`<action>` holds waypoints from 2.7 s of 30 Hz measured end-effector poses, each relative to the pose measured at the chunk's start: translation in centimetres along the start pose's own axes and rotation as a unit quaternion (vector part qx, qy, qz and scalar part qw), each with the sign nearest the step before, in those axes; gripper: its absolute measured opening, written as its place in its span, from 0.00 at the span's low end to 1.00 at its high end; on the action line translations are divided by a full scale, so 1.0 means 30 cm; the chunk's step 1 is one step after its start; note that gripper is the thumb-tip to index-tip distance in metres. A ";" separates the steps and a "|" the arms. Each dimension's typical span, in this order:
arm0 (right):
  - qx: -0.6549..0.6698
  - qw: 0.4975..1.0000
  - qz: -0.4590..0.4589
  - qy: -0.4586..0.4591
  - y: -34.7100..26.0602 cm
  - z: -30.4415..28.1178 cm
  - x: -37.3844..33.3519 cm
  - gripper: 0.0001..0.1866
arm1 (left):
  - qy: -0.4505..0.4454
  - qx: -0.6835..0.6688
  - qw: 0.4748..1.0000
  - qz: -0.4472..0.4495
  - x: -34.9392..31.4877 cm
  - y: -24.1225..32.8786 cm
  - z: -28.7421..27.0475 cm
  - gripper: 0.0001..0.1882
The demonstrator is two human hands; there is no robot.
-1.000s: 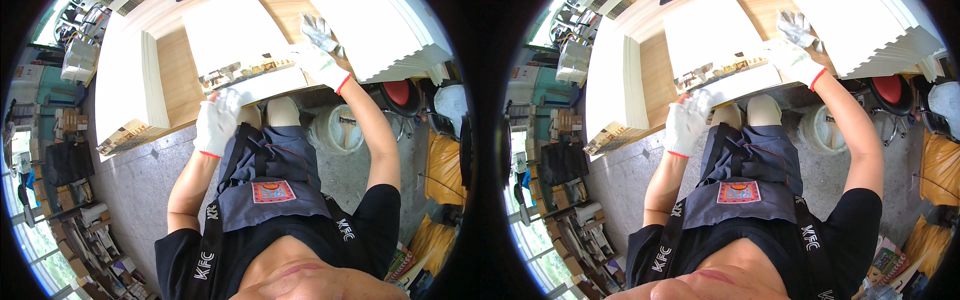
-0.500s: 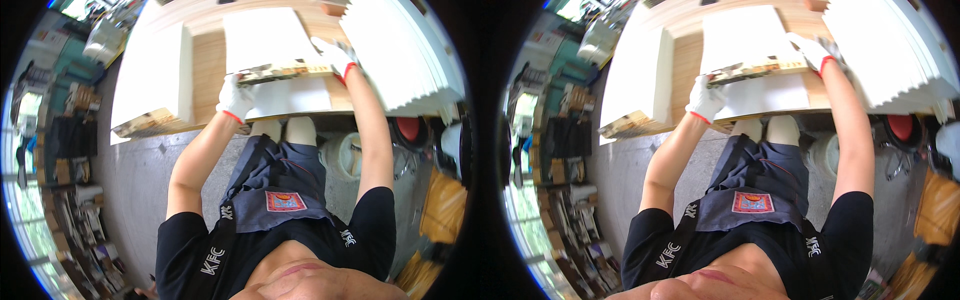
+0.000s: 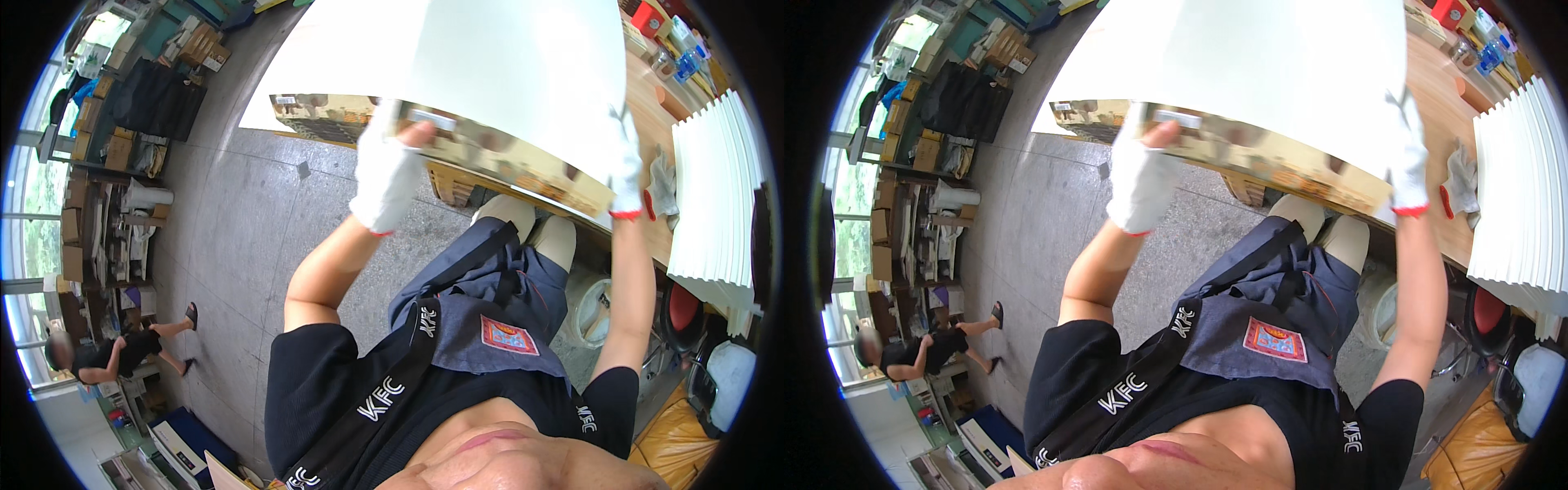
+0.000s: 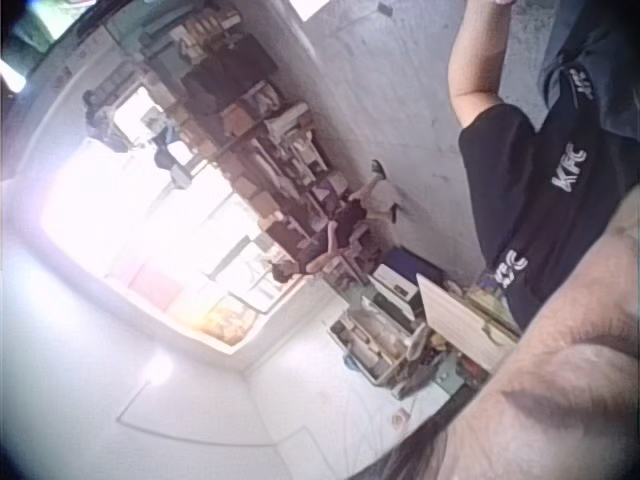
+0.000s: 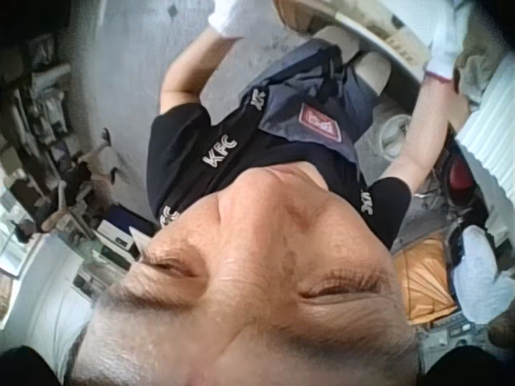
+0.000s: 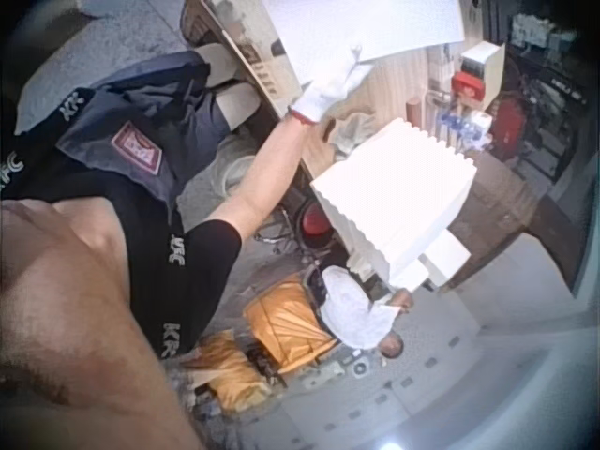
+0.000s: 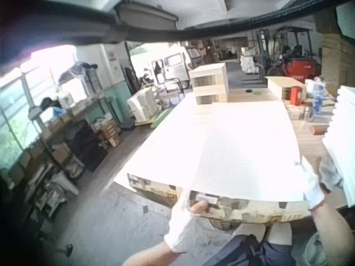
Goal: The person aligns several stacks of white boards on a wooden table, wipes the edges with a cloth, and applies a liquid from a bucket to the edges of the boards using a brush.
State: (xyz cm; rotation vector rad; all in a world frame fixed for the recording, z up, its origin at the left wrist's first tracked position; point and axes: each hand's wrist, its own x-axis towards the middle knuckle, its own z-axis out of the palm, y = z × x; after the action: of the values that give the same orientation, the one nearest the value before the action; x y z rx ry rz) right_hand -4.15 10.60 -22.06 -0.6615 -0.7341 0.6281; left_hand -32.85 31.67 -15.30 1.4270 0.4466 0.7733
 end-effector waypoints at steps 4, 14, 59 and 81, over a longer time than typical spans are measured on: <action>-0.117 0.987 0.014 0.108 0.189 0.388 0.156 0.37 | 0.152 0.046 0.982 0.097 0.080 0.068 -0.280 0.24; -0.689 0.709 0.152 0.017 0.432 0.427 0.423 0.29 | 0.183 0.442 0.878 0.005 0.347 -0.154 -0.703 0.26; -0.429 0.875 0.141 0.173 -0.171 0.043 -0.517 0.17 | -0.400 0.406 0.613 0.547 0.070 0.273 1.579 0.20; -0.347 0.898 0.195 0.189 -0.201 0.006 -0.687 0.12 | -0.503 -0.289 0.729 -0.362 0.103 0.306 1.986 0.15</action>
State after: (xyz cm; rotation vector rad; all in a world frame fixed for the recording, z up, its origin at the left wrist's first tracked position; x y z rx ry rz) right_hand -14.67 -7.78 -25.68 -1.5764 -0.4444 0.5664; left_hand 8.90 -8.56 1.48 0.7662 -0.1274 -0.5235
